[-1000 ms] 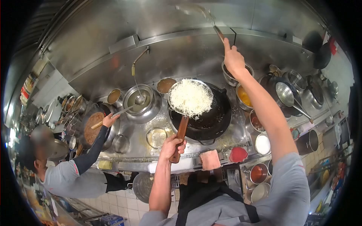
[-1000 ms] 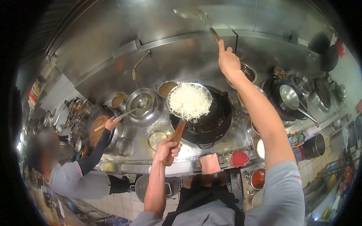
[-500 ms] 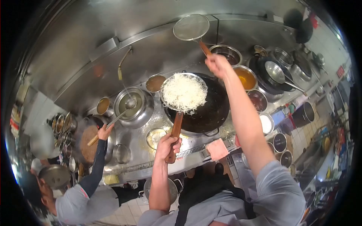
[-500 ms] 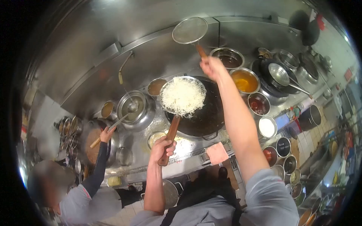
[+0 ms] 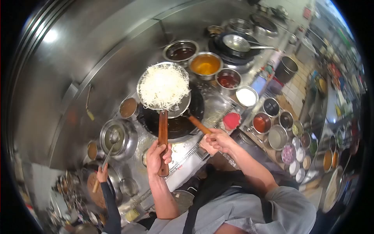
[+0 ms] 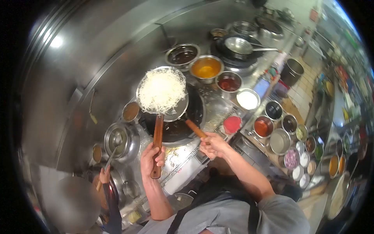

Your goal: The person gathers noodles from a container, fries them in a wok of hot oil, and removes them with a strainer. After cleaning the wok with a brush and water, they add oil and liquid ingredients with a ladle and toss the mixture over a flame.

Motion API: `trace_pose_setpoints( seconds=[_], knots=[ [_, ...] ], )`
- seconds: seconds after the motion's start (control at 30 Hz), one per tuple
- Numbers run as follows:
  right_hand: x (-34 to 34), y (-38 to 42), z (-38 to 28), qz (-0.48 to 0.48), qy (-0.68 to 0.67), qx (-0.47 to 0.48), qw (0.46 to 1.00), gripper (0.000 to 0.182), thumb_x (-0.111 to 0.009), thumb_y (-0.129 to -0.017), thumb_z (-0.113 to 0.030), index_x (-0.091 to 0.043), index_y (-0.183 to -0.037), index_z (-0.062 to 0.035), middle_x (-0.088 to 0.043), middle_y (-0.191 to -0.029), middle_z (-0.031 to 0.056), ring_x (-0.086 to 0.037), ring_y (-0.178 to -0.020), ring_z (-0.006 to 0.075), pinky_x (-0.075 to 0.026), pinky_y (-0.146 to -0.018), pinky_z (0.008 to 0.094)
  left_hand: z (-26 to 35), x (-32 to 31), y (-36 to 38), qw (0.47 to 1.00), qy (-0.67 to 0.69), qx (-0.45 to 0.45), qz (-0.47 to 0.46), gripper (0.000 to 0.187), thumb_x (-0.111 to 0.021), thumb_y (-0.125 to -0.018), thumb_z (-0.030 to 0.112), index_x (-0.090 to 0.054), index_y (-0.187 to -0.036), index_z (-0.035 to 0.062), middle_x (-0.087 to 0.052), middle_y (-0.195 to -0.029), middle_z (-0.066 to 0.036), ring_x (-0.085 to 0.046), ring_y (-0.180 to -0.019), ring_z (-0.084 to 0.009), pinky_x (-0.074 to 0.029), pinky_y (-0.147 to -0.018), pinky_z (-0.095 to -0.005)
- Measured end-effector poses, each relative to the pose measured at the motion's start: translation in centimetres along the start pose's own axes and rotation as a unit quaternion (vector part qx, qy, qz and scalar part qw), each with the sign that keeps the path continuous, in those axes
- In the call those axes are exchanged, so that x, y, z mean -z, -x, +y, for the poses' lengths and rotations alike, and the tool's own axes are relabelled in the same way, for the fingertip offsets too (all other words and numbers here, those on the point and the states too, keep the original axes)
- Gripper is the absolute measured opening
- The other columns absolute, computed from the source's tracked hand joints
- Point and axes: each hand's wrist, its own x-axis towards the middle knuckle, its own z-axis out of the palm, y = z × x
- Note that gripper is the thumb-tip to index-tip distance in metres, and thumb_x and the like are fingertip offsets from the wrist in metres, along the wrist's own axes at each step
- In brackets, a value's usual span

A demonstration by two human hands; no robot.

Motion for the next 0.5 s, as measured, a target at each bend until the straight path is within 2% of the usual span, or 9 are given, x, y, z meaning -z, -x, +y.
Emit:
trace_pose_setpoints(
  seconds=[0.03, 0.1, 0.2, 0.27, 0.3, 0.37, 0.43, 0.47, 0.5],
  knots=[
    [0.0, 1.1, 0.3, -0.029, -0.043, -0.015, 0.999, 0.017, -0.058, -0.105, -0.007, -0.054, -0.121, -0.0038, -0.056, -0.078, 0.0061, -0.036, -0.047, 0.0037, -0.022, -0.036, 0.0209, -0.3, -0.8, 0.0, 0.999, -0.020, 0.000, 0.028, 0.028, -0.053, -0.100, 0.002, -0.050, -0.128, -0.0040, -0.064, -0.097, -0.016, -0.047, -0.061, -0.0073, -0.038, -0.045, -0.0211],
    [1.3, 2.9, 1.5, -0.045, -0.171, -0.012, 0.984, 0.010, -0.061, -0.104, -0.008, -0.052, -0.109, -0.0056, -0.056, -0.074, 0.0082, -0.036, -0.045, 0.0041, -0.022, -0.034, 0.0215, -1.4, -3.1, -0.2, 0.996, -0.068, 0.020, 0.049, 0.029, -0.055, -0.100, 0.002, -0.051, -0.128, -0.0028, -0.065, -0.096, -0.016, -0.046, -0.060, -0.0065, -0.037, -0.043, -0.0195],
    [5.1, 6.5, 4.1, -0.058, -0.211, 0.046, 0.975, 0.027, -0.056, -0.105, -0.007, -0.055, -0.132, -0.0071, -0.058, -0.081, 0.0016, -0.034, -0.050, 0.0004, -0.022, -0.038, 0.0191, -4.3, -7.9, 1.2, 0.991, -0.110, 0.013, 0.072, 0.032, -0.054, -0.102, 0.004, -0.052, -0.134, -0.0013, -0.066, -0.095, -0.015, -0.044, -0.055, -0.0038, -0.031, -0.039, -0.0159],
    [7.6, 11.2, 4.4, -0.028, -0.217, 0.109, 0.970, 0.030, -0.057, -0.106, -0.009, -0.053, -0.135, -0.0076, -0.057, -0.081, 0.0005, -0.034, -0.052, 0.0004, -0.023, -0.039, 0.0184, -6.3, -9.9, 1.9, 0.985, -0.169, 0.027, 0.015, 0.039, -0.053, -0.102, 0.006, -0.049, -0.141, 0.0001, -0.065, -0.096, -0.014, -0.045, -0.055, -0.0037, -0.035, -0.039, -0.0167],
    [9.1, 13.2, 5.3, -0.031, -0.215, 0.131, 0.967, 0.031, -0.057, -0.107, -0.011, -0.052, -0.137, -0.0079, -0.056, -0.082, 0.0000, -0.034, -0.053, 0.0004, -0.024, -0.040, 0.0179, -7.1, -9.2, 1.1, 0.980, -0.177, 0.060, -0.070, 0.042, -0.054, -0.101, 0.006, -0.046, -0.142, -0.0016, -0.064, -0.098, -0.016, -0.045, -0.053, -0.0053, -0.037, -0.038, -0.0175],
    [11.4, 19.7, 6.3, -0.007, -0.221, 0.196, 0.956, 0.033, -0.056, -0.107, -0.011, -0.051, -0.139, -0.0081, -0.055, -0.084, -0.0006, -0.035, -0.055, 0.0003, -0.024, -0.041, 0.0174, -8.0, -17.7, 5.6, 0.966, -0.239, 0.099, 0.013, 0.052, -0.062, -0.100, 0.003, -0.045, -0.149, 0.0032, -0.064, -0.098, -0.010, -0.050, -0.060, -0.0098, -0.040, -0.046, -0.0216],
    [13.3, 24.5, 8.6, 0.008, -0.221, 0.242, 0.945, 0.042, -0.056, -0.108, -0.013, -0.046, -0.149, -0.0093, -0.053, -0.087, -0.0003, -0.036, -0.057, 0.0002, -0.025, -0.042, 0.0164, -9.9, -19.1, 6.7, 0.952, -0.279, 0.126, -0.029, 0.054, -0.060, -0.099, 0.000, -0.044, -0.151, 0.0027, -0.065, -0.100, -0.012, -0.050, -0.061, -0.0098, -0.040, -0.045, -0.0209],
    [14.8, 26.5, 10.2, 0.044, -0.226, 0.259, 0.938, 0.047, -0.056, -0.108, -0.014, -0.043, -0.153, -0.0097, -0.054, -0.088, 0.0001, -0.036, -0.057, 0.0001, -0.026, -0.042, 0.0162, -10.8, -19.0, 6.3, 0.943, -0.251, 0.169, -0.136, 0.057, -0.061, -0.099, 0.000, -0.043, -0.152, 0.0021, -0.067, -0.104, -0.015, -0.052, -0.061, -0.0102, -0.040, -0.045, -0.0209],
    [15.8, 29.5, 11.8, 0.086, -0.230, 0.276, 0.929, 0.052, -0.057, -0.109, -0.014, -0.040, -0.157, -0.0101, -0.054, -0.089, 0.0005, -0.036, -0.057, 0.0000, -0.026, -0.042, 0.0159, -12.1, -21.2, 7.4, 0.936, -0.262, 0.178, -0.151, 0.056, -0.061, -0.099, 0.000, -0.043, -0.152, 0.0015, -0.067, -0.104, -0.016, -0.052, -0.061, -0.0100, -0.039, -0.044, -0.0204]
  ],
)
